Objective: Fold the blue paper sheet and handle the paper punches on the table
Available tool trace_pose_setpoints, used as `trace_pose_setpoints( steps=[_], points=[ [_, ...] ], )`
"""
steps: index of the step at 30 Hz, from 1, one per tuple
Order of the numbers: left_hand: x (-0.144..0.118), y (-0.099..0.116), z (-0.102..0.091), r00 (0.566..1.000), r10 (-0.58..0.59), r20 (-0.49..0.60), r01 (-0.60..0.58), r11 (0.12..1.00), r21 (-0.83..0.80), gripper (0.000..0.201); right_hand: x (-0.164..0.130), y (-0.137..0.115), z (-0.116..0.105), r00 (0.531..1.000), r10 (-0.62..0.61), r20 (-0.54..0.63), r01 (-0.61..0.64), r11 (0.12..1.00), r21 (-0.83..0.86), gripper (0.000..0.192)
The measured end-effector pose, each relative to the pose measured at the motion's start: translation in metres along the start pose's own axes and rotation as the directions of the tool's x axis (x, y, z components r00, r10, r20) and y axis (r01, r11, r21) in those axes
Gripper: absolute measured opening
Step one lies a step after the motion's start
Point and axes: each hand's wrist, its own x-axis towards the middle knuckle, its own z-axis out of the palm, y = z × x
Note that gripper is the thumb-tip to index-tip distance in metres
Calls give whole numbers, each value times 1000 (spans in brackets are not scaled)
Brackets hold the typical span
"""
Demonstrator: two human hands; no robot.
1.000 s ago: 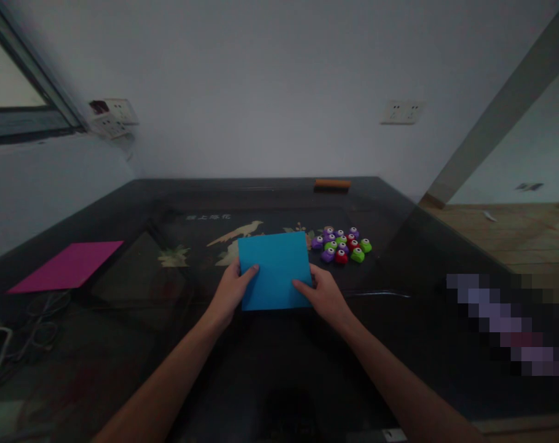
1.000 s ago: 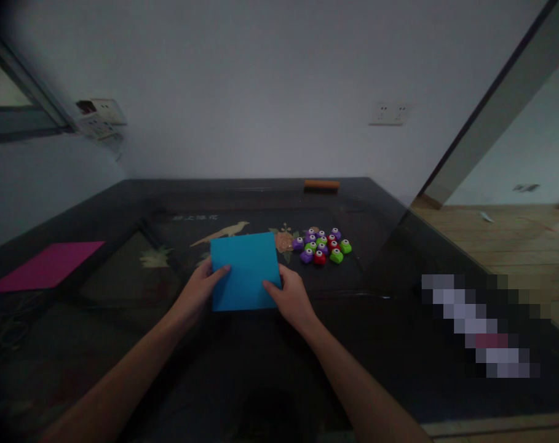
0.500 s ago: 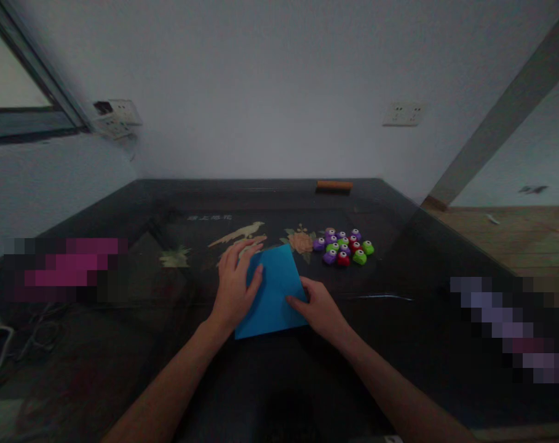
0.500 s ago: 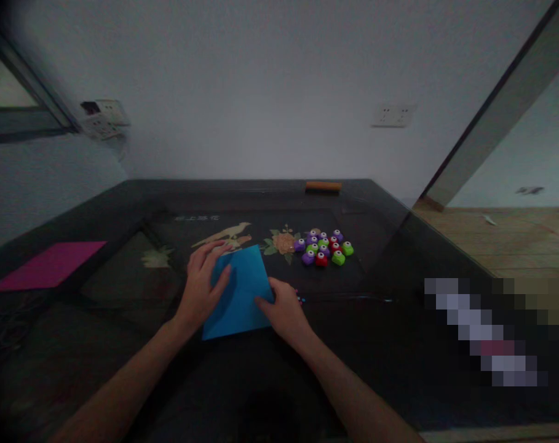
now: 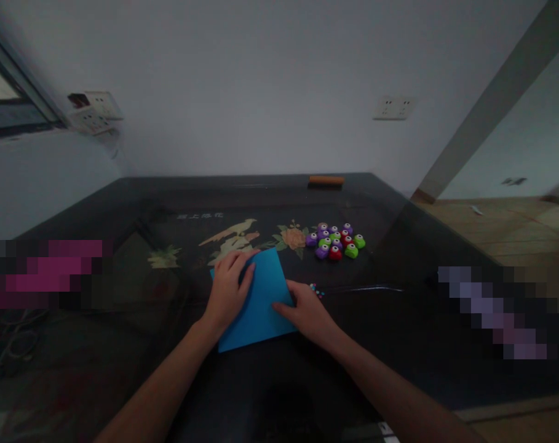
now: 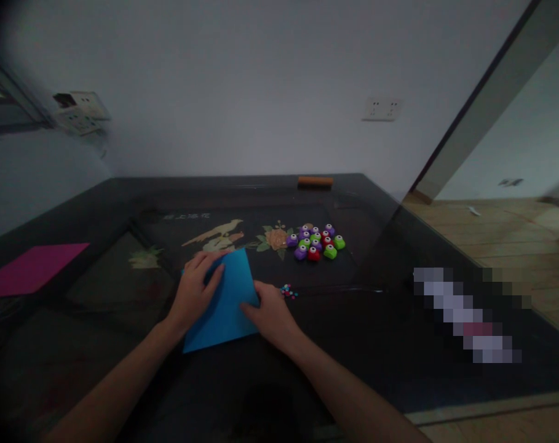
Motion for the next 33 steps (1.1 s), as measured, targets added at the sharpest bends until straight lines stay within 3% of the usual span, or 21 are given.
trace_pose_setpoints(
  steps=[5, 7, 10, 13, 21, 33],
  points=[
    [0, -4, 5, 997, -25, 75, 25, 1000, -3, 29, -1, 0, 2, 999, -5, 39, 6, 999, -36, 11],
    [0, -6, 6, 994, -36, 107, 37, 999, -6, 28, 0, 0, 1, 999, 1, 40, 4, 992, -127, 12],
    [0, -7, 9, 986, -51, 157, 53, 999, -7, 28, 1, 0, -7, 999, 43, -13, -44, 922, -384, 40],
    [-1, -6, 13, 981, -49, 189, 50, 999, 2, 29, 3, -2, -20, 990, 102, -94, -136, 849, -510, 48],
    [-1, -8, 29, 951, -2, 310, -3, 1000, 16, 27, 6, -5, -40, 969, 84, -233, -197, 832, -518, 37],
    [1, -13, 39, 949, 76, 307, -86, 996, 18, 28, 5, -6, -27, 986, 69, -152, -151, 761, -631, 31]
  ],
)
